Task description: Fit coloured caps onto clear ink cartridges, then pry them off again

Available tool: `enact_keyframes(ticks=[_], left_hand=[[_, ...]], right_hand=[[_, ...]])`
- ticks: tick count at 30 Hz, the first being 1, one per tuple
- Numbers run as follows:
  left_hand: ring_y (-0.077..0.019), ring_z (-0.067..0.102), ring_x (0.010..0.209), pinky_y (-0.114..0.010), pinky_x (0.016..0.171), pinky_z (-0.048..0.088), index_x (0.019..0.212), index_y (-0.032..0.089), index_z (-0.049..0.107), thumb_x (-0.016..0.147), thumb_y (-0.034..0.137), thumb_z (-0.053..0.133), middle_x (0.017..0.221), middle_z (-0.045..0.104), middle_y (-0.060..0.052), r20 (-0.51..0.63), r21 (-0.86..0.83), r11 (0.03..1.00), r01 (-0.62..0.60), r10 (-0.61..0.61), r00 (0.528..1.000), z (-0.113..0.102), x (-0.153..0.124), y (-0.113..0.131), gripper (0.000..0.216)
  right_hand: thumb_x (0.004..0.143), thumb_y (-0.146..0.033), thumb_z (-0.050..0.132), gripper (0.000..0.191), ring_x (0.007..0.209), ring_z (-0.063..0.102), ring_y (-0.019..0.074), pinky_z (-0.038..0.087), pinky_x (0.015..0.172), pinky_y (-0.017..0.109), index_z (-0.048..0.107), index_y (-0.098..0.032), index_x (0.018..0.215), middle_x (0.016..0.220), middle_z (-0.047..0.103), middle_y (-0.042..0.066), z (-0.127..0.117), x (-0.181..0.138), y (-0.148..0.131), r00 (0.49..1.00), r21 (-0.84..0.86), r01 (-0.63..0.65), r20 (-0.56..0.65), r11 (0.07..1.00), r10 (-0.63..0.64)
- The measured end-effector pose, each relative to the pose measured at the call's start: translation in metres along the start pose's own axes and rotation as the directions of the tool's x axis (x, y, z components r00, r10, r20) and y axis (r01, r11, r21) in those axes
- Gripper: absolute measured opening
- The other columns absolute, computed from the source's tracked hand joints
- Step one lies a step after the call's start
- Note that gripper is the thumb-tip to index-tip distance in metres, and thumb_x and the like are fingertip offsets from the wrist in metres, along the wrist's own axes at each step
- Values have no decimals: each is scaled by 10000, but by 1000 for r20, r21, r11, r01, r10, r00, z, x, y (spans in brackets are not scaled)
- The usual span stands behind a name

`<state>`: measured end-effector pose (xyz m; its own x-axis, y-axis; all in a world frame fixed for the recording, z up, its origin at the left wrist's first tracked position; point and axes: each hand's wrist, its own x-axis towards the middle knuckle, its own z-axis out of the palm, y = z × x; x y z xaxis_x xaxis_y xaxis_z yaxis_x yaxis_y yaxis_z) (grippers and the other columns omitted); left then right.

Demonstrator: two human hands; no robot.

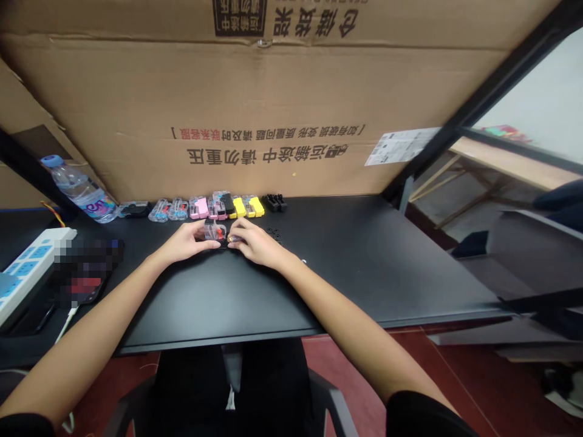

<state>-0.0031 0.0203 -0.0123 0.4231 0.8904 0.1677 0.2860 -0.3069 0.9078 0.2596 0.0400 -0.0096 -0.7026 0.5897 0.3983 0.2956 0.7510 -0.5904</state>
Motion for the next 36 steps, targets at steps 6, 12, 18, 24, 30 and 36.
enact_keyframes(ticks=[6,12,18,24,30,36], left_hand=[[-319,792,1131,-516,1064,613,1319,162,687,886,460,824,1292,798,-137,23,45,998,-39,38,999,-2,0,-4,543],[-300,790,1116,-485,1047,622,1329,155,656,953,423,745,1299,788,-140,42,149,984,-99,94,995,-3,-1,1,470],[-279,791,1077,-438,1013,631,1283,174,667,977,377,702,1253,800,-114,54,255,956,-147,137,989,-4,-4,7,369],[-255,785,1067,-416,1020,617,1231,186,689,991,342,683,1185,808,-93,97,241,954,-177,157,983,-3,-4,9,286],[-242,773,1047,-410,993,612,1208,199,695,993,320,683,1174,793,-83,103,289,934,-209,186,977,0,-4,13,247],[-237,744,1043,-414,982,601,1192,202,707,991,309,700,1178,760,-83,84,351,903,-247,232,969,0,-4,15,229]], right_hand=[[1017,-191,634,74,966,660,226,566,942,385,698,-191,981,1133,612,106,-1,-1,3,1000,3,5,7,1000,-5],[1021,-194,635,81,943,663,216,576,905,365,696,-198,969,1120,620,102,-2,0,1,1000,4,2,20,1000,-2],[1011,-281,681,101,903,679,217,566,856,355,718,-200,964,1075,692,97,-5,1,-5,1000,-2,-8,-4,1000,8],[1012,-240,623,144,827,705,200,549,818,326,752,-189,1050,980,793,72,-11,3,-7,990,16,-68,-120,998,70],[965,-187,643,158,756,682,184,541,784,319,801,-183,961,878,775,61,-13,3,-1,997,-33,-36,-73,999,34],[990,-257,707,150,723,658,176,520,729,309,831,-173,983,837,711,58,-16,2,-3,999,-70,-25,-36,997,23]])
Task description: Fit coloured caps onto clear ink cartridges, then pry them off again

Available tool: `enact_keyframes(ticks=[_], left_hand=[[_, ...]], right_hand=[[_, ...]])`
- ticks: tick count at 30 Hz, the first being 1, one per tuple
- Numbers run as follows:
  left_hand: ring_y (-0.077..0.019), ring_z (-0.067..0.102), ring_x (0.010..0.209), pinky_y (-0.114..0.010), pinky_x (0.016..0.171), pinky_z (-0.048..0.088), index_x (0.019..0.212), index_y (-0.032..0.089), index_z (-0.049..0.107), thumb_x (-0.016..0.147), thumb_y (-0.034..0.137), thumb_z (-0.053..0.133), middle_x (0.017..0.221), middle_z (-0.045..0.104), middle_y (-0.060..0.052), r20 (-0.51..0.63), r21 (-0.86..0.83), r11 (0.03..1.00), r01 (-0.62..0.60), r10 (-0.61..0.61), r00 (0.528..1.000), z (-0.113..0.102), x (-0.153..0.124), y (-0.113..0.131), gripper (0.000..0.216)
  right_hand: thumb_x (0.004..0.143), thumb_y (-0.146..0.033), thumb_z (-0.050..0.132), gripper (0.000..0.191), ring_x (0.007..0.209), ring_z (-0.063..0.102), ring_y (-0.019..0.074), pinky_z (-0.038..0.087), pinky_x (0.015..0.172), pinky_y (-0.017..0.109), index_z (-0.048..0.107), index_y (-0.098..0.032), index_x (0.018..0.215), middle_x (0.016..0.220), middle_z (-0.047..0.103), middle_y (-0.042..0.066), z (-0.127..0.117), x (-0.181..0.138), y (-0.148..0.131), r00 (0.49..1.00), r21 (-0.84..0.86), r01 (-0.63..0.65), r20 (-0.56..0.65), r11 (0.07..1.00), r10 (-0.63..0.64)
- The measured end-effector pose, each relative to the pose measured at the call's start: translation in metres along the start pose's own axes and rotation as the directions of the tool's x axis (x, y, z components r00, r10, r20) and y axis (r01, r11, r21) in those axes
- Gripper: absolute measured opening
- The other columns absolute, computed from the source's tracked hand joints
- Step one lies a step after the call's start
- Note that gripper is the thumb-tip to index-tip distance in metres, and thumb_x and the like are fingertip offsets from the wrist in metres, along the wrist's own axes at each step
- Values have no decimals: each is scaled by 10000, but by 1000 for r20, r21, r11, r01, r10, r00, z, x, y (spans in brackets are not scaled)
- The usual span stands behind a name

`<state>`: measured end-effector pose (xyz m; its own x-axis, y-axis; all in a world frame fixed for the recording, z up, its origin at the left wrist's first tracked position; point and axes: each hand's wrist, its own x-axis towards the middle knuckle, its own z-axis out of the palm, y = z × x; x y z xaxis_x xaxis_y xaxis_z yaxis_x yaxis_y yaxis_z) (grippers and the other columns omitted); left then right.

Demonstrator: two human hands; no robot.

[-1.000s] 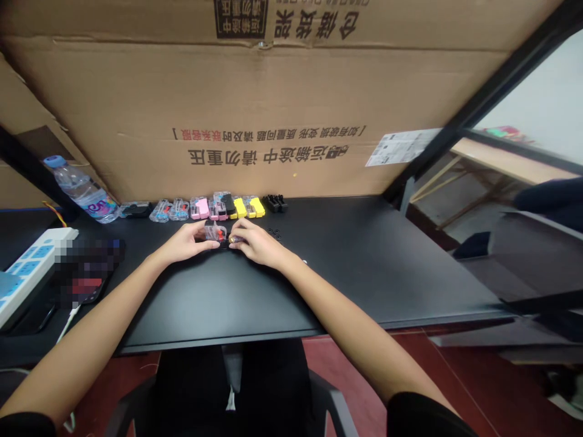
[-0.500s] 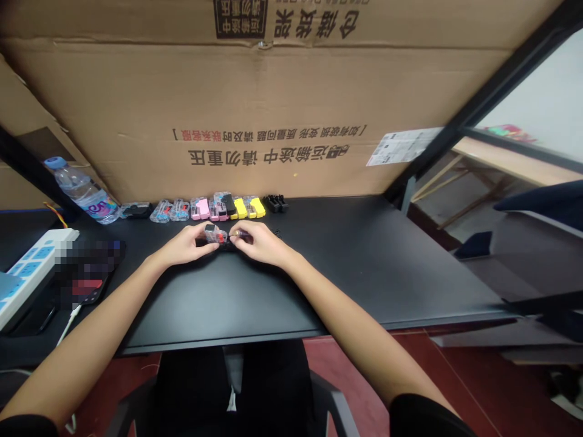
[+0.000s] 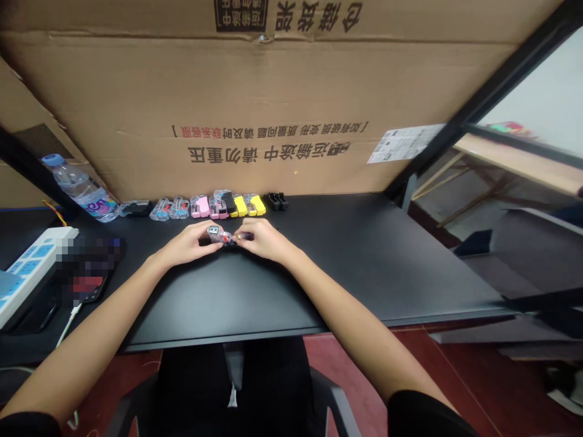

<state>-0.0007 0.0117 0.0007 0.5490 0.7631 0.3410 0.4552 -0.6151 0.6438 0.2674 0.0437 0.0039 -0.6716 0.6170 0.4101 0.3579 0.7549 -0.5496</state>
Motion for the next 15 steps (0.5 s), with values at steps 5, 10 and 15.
enact_keyframes(ticks=[5,10,15], left_hand=[[-237,727,1042,-407,973,587,1191,206,704,1001,311,694,1161,743,-77,3,30,999,-18,18,1000,-1,1,0,218],[-235,717,1055,-398,973,580,1208,210,695,1009,314,683,1171,731,-76,3,28,999,-25,25,1000,-1,0,-3,224],[-237,711,1059,-400,975,571,1213,214,680,1014,319,671,1173,728,-76,0,47,998,-37,37,999,-1,0,-3,225]], right_hand=[[964,-165,717,111,730,646,176,505,708,299,828,-174,968,835,696,55,3,0,-2,999,-46,2,-40,999,-4],[958,-138,709,114,742,649,180,498,699,297,818,-169,959,840,695,56,7,-1,-2,998,-80,1,-68,997,-7],[935,-111,700,118,750,649,180,496,707,298,800,-174,939,842,706,52,11,-2,-4,995,-99,-13,-95,995,3]])
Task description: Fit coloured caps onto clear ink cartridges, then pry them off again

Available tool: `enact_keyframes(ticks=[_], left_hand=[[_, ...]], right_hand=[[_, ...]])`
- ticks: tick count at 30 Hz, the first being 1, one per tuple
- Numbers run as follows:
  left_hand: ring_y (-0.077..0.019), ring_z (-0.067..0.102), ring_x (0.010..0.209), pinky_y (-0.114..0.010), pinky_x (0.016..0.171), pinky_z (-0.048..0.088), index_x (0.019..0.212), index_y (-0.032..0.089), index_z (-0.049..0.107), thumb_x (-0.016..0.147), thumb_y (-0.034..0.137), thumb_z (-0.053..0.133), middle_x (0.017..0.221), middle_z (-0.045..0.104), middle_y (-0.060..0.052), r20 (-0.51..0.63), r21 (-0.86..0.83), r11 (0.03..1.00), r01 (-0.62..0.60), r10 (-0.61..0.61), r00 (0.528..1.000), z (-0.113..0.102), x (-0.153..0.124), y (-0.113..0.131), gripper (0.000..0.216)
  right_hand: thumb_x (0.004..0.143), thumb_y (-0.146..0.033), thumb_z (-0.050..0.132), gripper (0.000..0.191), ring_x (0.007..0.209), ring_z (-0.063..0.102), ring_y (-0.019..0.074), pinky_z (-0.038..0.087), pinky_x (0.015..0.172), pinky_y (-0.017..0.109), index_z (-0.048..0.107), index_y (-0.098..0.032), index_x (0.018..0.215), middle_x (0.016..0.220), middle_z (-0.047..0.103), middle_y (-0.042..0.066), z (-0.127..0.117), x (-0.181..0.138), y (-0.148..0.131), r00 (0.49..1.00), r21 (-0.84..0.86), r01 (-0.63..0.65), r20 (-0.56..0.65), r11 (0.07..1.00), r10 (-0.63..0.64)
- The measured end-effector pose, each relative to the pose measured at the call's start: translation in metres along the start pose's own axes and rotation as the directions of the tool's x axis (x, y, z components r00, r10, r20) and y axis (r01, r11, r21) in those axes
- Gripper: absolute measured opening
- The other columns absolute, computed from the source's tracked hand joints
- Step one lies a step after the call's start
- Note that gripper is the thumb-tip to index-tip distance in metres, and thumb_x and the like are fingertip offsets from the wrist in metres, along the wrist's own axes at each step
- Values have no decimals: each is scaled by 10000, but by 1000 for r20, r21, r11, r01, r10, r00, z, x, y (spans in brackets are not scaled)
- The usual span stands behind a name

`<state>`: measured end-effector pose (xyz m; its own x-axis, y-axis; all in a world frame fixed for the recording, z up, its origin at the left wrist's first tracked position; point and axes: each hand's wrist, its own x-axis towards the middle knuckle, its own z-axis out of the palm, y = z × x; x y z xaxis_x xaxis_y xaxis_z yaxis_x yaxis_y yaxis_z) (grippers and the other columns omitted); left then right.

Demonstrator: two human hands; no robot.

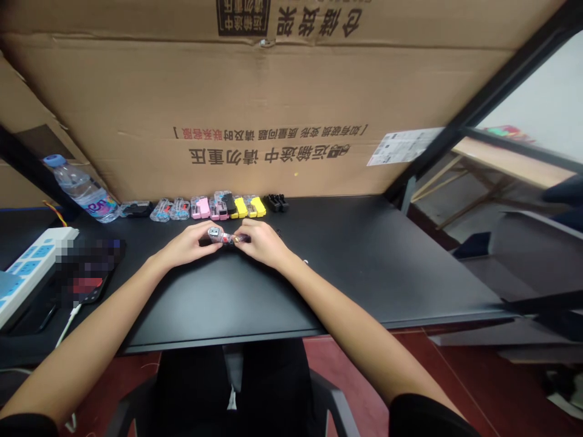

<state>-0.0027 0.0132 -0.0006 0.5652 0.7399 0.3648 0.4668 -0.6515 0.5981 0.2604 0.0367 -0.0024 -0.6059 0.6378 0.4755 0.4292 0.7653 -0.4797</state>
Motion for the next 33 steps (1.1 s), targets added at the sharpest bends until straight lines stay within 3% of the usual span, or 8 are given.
enact_keyframes(ticks=[17,21,26,29,31,33], left_hand=[[-238,725,1019,-379,931,588,1203,209,695,995,335,685,1152,743,-77,-15,55,998,15,-14,1000,-2,0,-1,244],[-250,755,964,-401,903,624,1204,182,690,949,370,725,1125,777,-98,-101,-25,997,78,-80,992,-4,0,-1,319],[-274,780,1003,-435,938,631,1305,192,610,911,408,746,1147,793,-113,-226,-158,969,191,-224,948,-13,-1,-1,470],[-264,785,974,-410,869,634,1497,238,469,915,408,740,1152,785,-107,-210,-226,946,232,-280,937,-17,-2,-4,664],[-240,774,886,-370,788,618,1565,257,411,924,405,735,1069,773,-82,-161,-232,940,249,-290,943,-16,-3,-6,733],[-202,726,769,-319,705,573,1562,262,448,931,389,726,921,730,-28,-100,-190,947,258,-280,955,-14,-4,-6,701]], right_hand=[[950,-158,689,118,748,659,195,499,717,313,804,-181,933,851,714,66,3,-2,4,1000,-14,-14,-20,1000,14],[983,-215,673,141,757,666,196,509,727,315,800,-188,929,859,725,68,0,-1,10,1000,12,-7,-20,1000,7],[998,-321,670,185,798,696,222,524,749,334,800,-209,928,905,764,84,-11,-1,31,986,-8,-84,-144,996,82],[994,-380,655,243,819,705,251,529,772,355,802,-203,915,917,785,110,-34,-3,56,928,-106,-229,-323,968,185],[995,-400,625,290,830,710,272,530,790,371,802,-188,906,919,794,135,-55,-8,74,843,-172,-382,-468,908,266],[993,-398,595,328,832,715,291,526,792,382,798,-169,874,903,796,163,-75,-13,89,742,-213,-541,-575,814,343]])
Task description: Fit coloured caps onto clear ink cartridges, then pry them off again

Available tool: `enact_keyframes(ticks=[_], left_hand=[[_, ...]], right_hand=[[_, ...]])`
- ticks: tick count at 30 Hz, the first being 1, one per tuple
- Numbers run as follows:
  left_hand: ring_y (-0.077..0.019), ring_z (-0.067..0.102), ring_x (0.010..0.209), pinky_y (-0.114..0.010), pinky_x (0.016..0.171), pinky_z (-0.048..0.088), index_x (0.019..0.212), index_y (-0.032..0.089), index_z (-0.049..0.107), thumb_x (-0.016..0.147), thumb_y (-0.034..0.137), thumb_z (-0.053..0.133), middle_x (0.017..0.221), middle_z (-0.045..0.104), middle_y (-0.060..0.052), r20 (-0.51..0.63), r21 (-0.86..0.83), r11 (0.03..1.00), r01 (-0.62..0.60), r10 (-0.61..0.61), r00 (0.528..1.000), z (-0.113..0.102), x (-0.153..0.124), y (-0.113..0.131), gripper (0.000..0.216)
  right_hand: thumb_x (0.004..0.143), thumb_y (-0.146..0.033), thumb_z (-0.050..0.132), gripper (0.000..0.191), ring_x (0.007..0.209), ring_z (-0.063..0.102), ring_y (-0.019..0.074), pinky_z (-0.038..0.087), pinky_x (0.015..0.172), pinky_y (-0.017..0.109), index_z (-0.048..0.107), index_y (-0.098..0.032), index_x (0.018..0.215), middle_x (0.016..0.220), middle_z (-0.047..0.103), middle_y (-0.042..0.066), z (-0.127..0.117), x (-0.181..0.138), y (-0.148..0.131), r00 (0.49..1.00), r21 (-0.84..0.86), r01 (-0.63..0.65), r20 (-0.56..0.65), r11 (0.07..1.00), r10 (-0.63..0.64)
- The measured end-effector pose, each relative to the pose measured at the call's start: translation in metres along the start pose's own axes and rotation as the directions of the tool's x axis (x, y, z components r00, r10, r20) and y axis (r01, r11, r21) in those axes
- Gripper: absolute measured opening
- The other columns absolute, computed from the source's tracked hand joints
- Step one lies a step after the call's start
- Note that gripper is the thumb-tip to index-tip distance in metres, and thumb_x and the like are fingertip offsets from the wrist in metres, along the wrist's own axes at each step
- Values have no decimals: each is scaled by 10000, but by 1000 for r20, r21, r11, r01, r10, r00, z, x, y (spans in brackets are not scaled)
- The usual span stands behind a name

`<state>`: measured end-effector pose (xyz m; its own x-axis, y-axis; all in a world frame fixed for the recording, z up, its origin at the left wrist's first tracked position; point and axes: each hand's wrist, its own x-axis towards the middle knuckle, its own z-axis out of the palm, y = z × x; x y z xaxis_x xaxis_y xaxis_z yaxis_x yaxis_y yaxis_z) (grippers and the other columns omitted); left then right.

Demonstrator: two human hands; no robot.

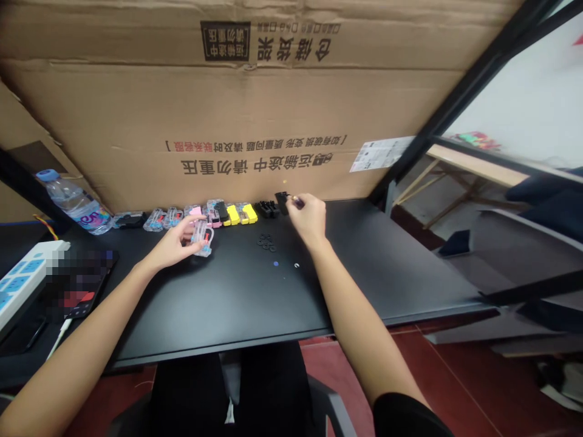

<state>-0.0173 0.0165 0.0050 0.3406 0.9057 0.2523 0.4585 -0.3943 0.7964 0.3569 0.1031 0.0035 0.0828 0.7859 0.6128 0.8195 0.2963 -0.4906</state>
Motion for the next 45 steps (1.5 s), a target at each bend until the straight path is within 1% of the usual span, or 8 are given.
enact_keyframes(ticks=[5,8,12,19,25,30,41,45], left_hand=[[-164,600,635,-290,650,488,1432,258,595,952,411,692,712,592,49,107,225,974,-34,10,994,2,-2,6,513],[-212,683,802,-339,739,536,1349,260,650,939,514,709,1007,723,-38,94,406,913,-23,-16,995,0,-4,9,486],[-287,698,1128,-398,937,554,1329,269,682,957,503,683,1331,682,-97,59,522,845,-117,101,993,1,-4,10,439],[-202,664,777,-336,787,517,1058,263,766,968,348,623,820,692,-7,211,476,824,-309,234,949,21,-2,18,189],[-225,649,638,-308,616,443,882,271,772,818,237,644,644,664,0,105,600,794,-93,37,994,4,-4,24,147],[-274,694,677,-329,611,438,791,257,717,819,254,644,724,731,-39,18,739,669,80,-138,990,-27,-6,12,78],[-316,748,864,-374,764,536,869,251,723,870,311,615,908,780,-91,-135,810,511,288,-316,939,-57,-7,-9,124],[-302,751,895,-369,797,539,986,263,753,898,313,606,972,790,-83,-171,814,499,297,-283,944,-53,-5,-13,179]], right_hand=[[943,-374,626,295,859,731,349,510,729,384,819,-160,878,882,799,209,-8,9,19,965,-241,-238,55,941,258],[961,-375,649,274,906,741,353,517,760,382,832,-174,929,959,807,222,2,7,18,946,-262,-257,128,930,297],[1005,-366,619,275,910,740,325,497,778,363,816,-184,941,990,816,203,13,6,22,957,-210,-202,164,957,238],[971,-364,595,286,872,716,295,489,752,351,817,-185,984,992,825,175,15,5,32,976,-167,-125,158,978,152],[929,-262,591,283,1030,737,300,542,920,393,822,-191,1074,1152,825,160,28,2,29,970,-54,-25,239,998,37],[984,-279,539,347,1108,723,302,537,1004,421,795,-172,1192,1204,800,174,32,3,25,988,-11,39,147,999,-37],[944,-297,556,268,902,701,304,558,875,430,793,-174,968,979,776,164,25,1,5,993,-33,82,87,996,-79],[925,-257,552,256,860,713,294,581,849,430,797,-181,936,947,779,150,22,-2,-7,988,25,151,36,988,-151]])
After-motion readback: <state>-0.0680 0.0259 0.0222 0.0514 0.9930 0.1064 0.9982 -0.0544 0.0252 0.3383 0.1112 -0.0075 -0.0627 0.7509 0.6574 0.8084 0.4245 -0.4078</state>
